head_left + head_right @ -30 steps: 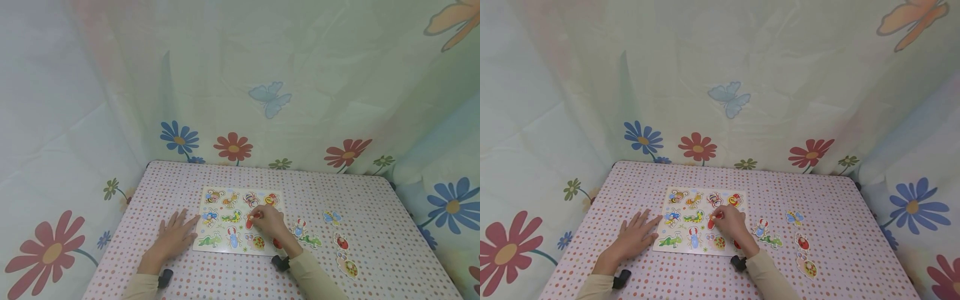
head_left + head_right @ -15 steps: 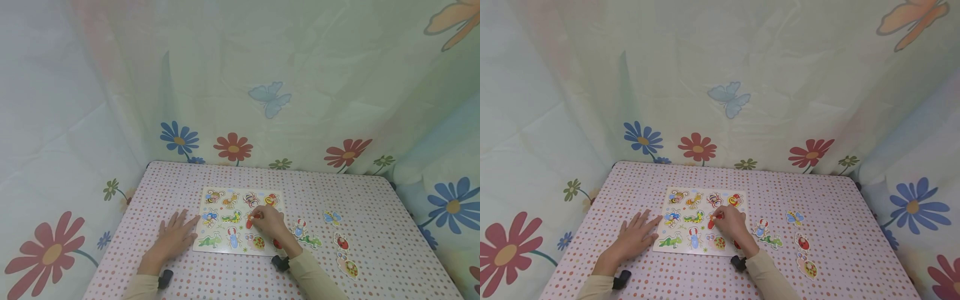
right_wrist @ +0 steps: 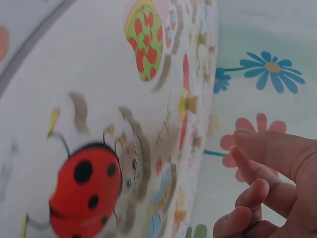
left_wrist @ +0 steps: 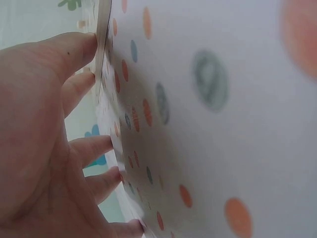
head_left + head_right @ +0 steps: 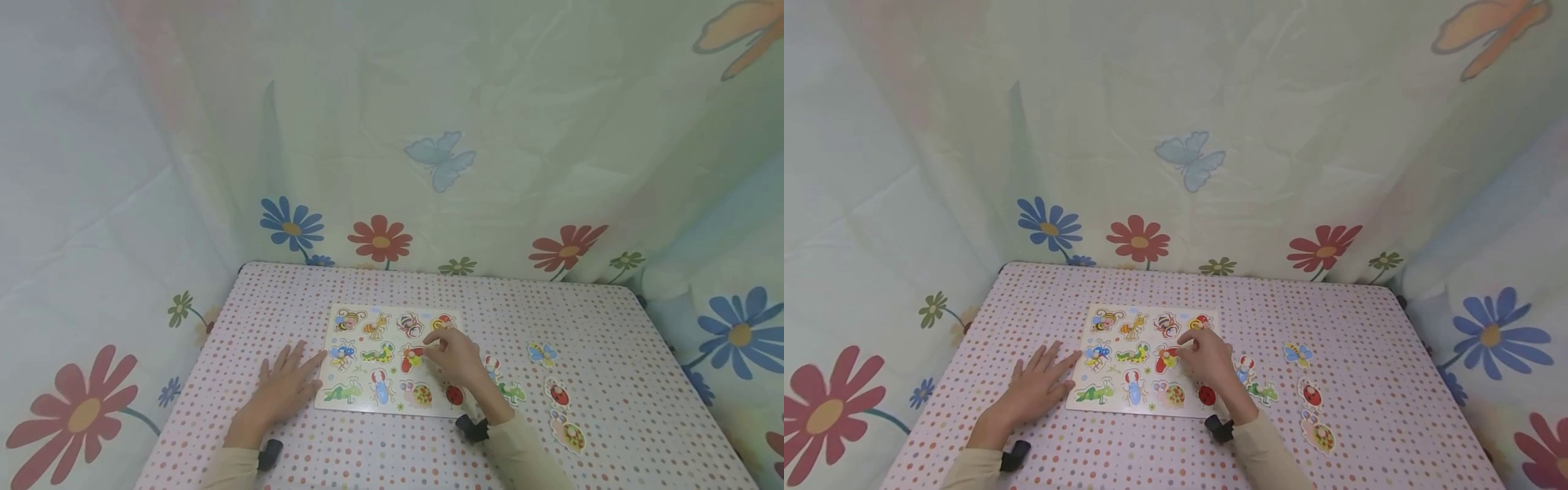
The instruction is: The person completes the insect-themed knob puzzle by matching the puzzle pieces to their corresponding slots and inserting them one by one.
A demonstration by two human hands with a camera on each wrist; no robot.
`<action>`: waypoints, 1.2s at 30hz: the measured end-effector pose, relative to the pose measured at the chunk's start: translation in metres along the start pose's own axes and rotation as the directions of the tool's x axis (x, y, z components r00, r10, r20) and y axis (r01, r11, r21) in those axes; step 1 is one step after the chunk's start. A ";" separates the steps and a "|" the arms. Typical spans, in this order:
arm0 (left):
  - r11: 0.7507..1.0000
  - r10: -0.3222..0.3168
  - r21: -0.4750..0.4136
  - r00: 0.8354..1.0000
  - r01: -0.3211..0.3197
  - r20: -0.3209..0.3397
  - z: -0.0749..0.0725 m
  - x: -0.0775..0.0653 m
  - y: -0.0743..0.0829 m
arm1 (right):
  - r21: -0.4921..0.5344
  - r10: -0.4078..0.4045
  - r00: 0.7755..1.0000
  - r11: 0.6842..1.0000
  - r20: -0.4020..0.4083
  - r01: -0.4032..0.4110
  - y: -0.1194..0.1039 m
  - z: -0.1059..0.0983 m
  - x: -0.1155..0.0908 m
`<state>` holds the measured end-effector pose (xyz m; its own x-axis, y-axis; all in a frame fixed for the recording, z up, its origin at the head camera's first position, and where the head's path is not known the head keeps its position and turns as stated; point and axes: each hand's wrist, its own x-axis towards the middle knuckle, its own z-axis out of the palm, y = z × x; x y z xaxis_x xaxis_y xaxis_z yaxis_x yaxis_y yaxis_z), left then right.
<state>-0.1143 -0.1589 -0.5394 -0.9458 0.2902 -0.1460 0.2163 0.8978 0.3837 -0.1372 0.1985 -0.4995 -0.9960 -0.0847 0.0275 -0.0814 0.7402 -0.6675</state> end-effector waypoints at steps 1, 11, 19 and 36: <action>1.000 -0.002 -0.002 1.000 0.002 0.002 0.000 0.000 0.000 | -0.002 0.002 1.000 1.000 -0.006 -0.002 0.001 -0.003 -0.002; 1.000 -0.012 -0.006 1.000 0.012 0.008 0.002 -0.001 -0.001 | -0.023 0.053 0.996 0.998 -0.069 -0.054 0.011 -0.023 -0.017; 1.000 0.004 -0.004 1.000 -0.004 -0.005 0.001 0.000 0.000 | -0.042 0.056 0.993 0.997 -0.106 -0.061 0.027 -0.038 -0.027; 1.000 0.008 -0.003 1.000 -0.008 -0.003 -0.001 -0.001 0.001 | -0.064 0.161 0.950 0.981 -0.269 -0.185 0.096 -0.102 -0.042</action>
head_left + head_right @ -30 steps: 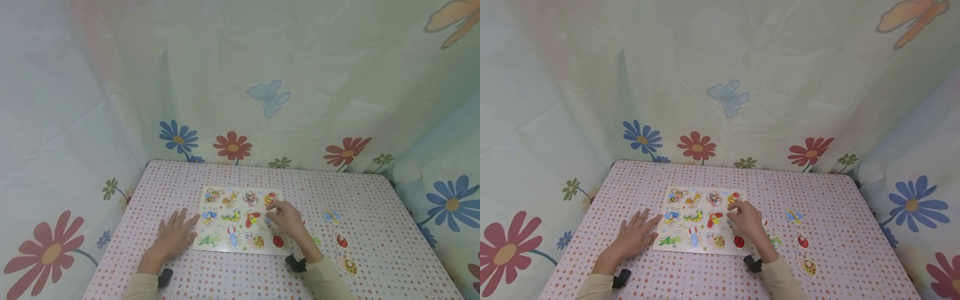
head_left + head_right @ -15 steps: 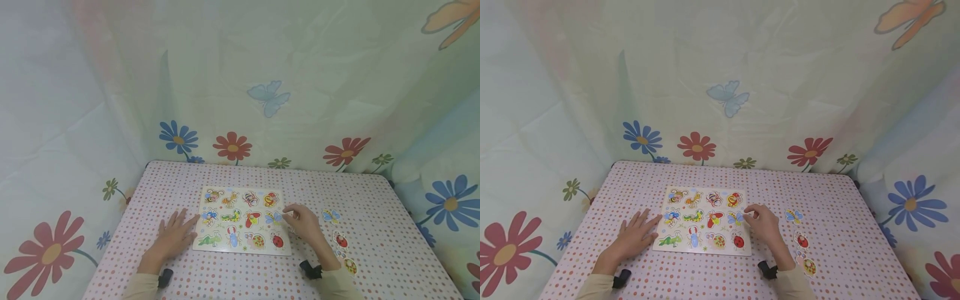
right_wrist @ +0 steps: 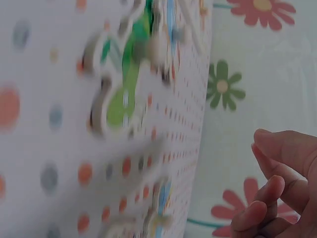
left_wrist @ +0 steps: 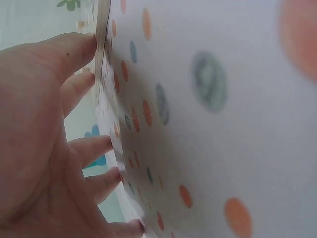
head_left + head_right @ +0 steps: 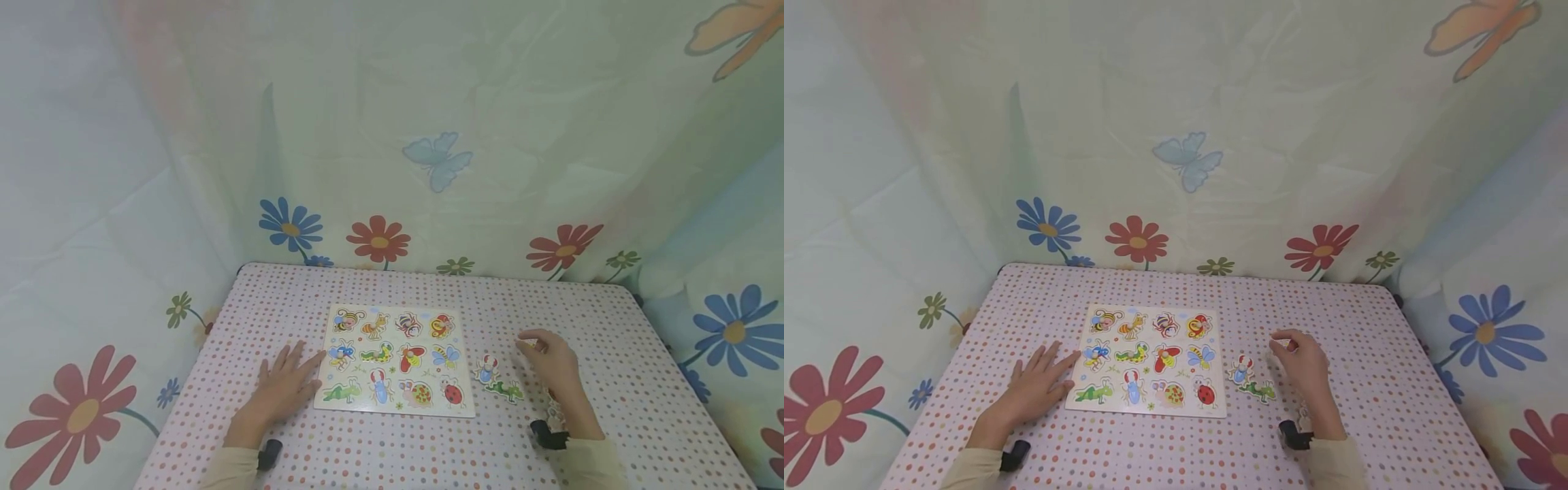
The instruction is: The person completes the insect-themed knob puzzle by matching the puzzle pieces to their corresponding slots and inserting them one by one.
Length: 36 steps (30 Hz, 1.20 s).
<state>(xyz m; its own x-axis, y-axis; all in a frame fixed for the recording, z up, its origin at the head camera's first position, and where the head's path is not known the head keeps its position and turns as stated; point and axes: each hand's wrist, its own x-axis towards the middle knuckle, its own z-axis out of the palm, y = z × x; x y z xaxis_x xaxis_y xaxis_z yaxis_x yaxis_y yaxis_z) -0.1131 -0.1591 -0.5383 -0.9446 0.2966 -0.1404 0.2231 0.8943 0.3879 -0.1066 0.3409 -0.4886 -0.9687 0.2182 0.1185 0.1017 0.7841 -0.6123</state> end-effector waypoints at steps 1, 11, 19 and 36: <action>1.000 -0.001 0.000 1.000 0.001 0.001 0.000 0.000 0.000 | 0.006 0.008 1.000 1.000 -0.007 -0.008 0.005 -0.004 0.001; 1.000 -0.004 -0.002 1.000 0.004 0.003 0.001 -0.001 -0.001 | -0.021 0.176 0.984 0.984 -0.013 -0.177 0.045 -0.018 0.010; 1.000 -0.008 0.000 1.000 0.008 0.007 0.002 0.000 -0.001 | -0.015 0.299 0.949 0.954 0.100 -0.299 0.059 -0.016 0.010; 1.000 -0.008 -0.003 1.000 0.008 -0.001 0.001 0.001 0.000 | -0.013 0.228 0.963 0.973 0.142 -0.229 0.063 -0.016 0.009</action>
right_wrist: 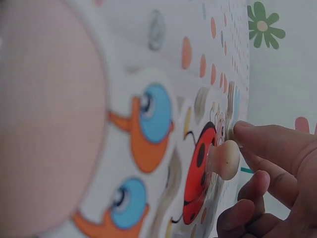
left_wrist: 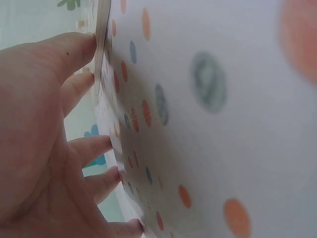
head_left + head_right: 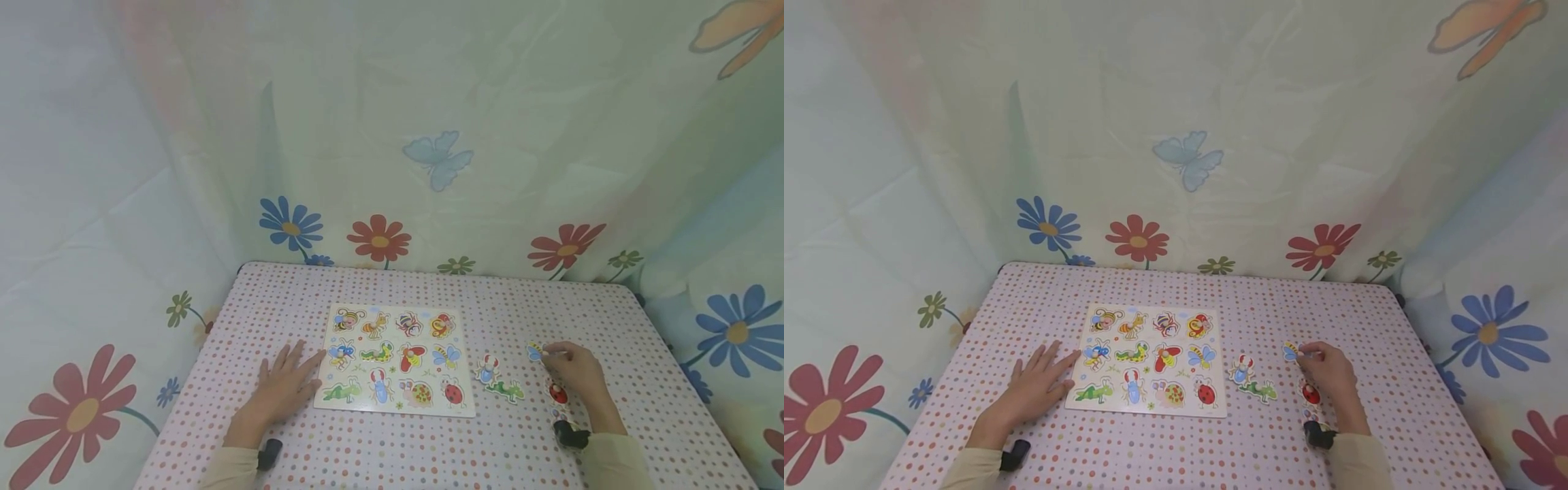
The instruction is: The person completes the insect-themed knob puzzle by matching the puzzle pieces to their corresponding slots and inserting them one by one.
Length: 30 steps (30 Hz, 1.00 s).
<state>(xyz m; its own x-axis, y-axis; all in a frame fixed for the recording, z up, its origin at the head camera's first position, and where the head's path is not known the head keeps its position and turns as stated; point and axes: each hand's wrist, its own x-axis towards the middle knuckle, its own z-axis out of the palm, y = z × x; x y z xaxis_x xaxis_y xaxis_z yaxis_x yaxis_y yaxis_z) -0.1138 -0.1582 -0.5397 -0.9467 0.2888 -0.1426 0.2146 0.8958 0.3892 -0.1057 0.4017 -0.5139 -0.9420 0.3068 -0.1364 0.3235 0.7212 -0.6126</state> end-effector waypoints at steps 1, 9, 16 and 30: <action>1.000 0.001 0.001 1.000 -0.001 0.000 0.000 0.000 0.000 | 0.000 0.000 1.000 1.000 0.000 0.000 -0.001 0.000 0.000; 1.000 0.006 0.002 1.000 -0.006 0.002 0.000 0.001 0.000 | -0.008 -0.001 1.000 1.000 0.001 0.001 -0.002 -0.001 -0.001; 1.000 0.013 -0.004 1.000 -0.013 -0.003 0.000 0.001 0.000 | -0.017 -0.035 0.999 0.999 0.012 0.035 -0.010 -0.005 -0.003; 1.000 0.004 0.017 1.000 -0.004 0.003 0.001 -0.001 -0.001 | 0.014 -0.119 0.992 0.993 0.051 0.118 -0.043 0.016 -0.013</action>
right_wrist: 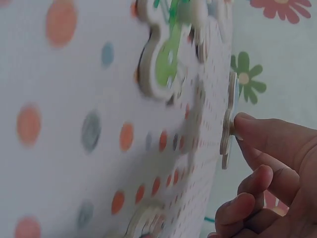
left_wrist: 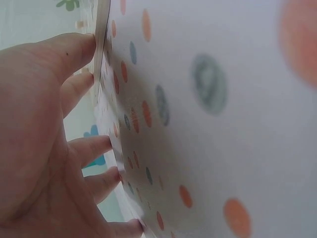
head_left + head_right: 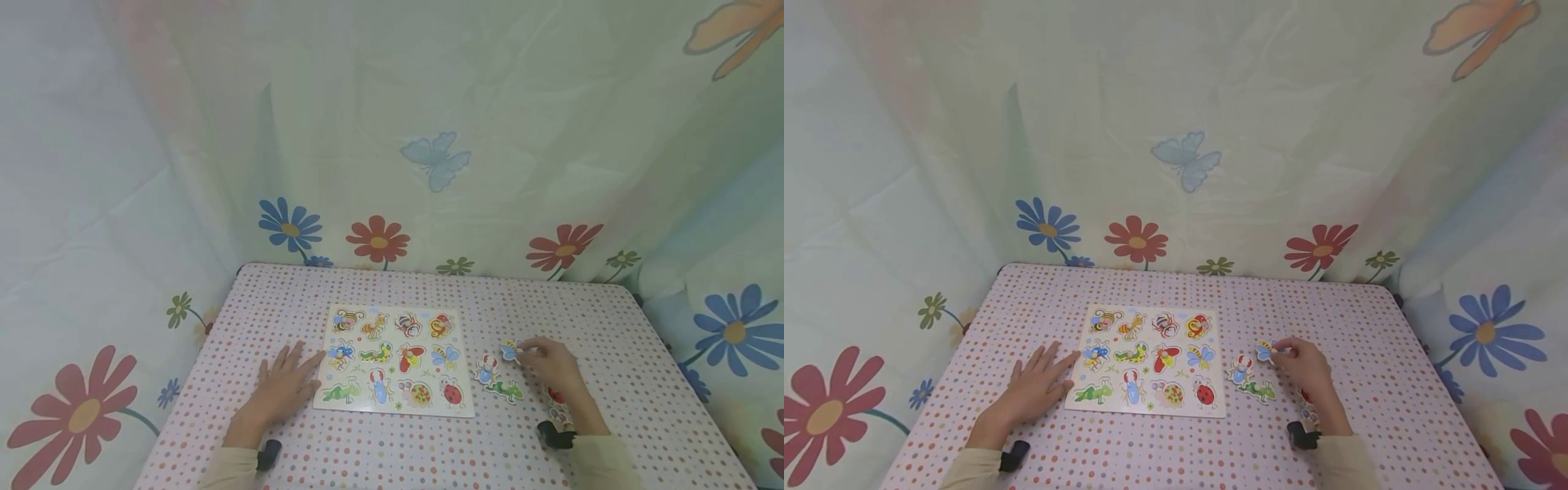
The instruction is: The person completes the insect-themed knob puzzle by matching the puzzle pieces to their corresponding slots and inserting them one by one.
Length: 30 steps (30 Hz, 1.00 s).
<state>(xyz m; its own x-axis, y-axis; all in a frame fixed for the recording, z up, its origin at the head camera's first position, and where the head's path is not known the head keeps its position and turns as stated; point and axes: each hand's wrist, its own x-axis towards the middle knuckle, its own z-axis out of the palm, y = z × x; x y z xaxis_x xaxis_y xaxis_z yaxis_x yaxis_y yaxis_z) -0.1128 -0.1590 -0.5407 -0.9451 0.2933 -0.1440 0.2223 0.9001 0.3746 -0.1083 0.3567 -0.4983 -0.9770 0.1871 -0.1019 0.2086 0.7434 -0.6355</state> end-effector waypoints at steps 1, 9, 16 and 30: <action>1.000 -0.001 -0.004 1.000 0.001 0.001 0.000 0.000 0.000 | 0.004 -0.008 1.000 1.000 -0.001 0.008 -0.004 0.002 -0.001; 1.000 -0.004 -0.011 1.000 0.004 0.010 0.001 0.000 -0.001 | 0.021 -0.067 0.998 0.998 0.019 0.067 -0.034 0.018 -0.009; 1.000 -0.003 -0.015 1.000 0.003 0.003 0.001 -0.001 -0.002 | 0.085 -0.084 0.995 0.993 0.060 0.079 -0.048 0.042 -0.008; 1.000 0.008 -0.027 1.000 -0.008 -0.004 -0.001 0.000 0.000 | 0.085 -0.112 0.991 0.991 0.072 0.106 -0.074 0.075 -0.002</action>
<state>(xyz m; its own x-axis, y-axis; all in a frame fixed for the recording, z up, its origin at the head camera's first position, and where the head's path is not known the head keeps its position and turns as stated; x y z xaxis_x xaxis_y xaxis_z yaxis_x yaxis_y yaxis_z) -0.1126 -0.1594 -0.5401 -0.9442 0.2993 -0.1377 0.2235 0.8889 0.3999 -0.1252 0.2533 -0.5086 -0.9948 0.0558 -0.0853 0.0998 0.7020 -0.7052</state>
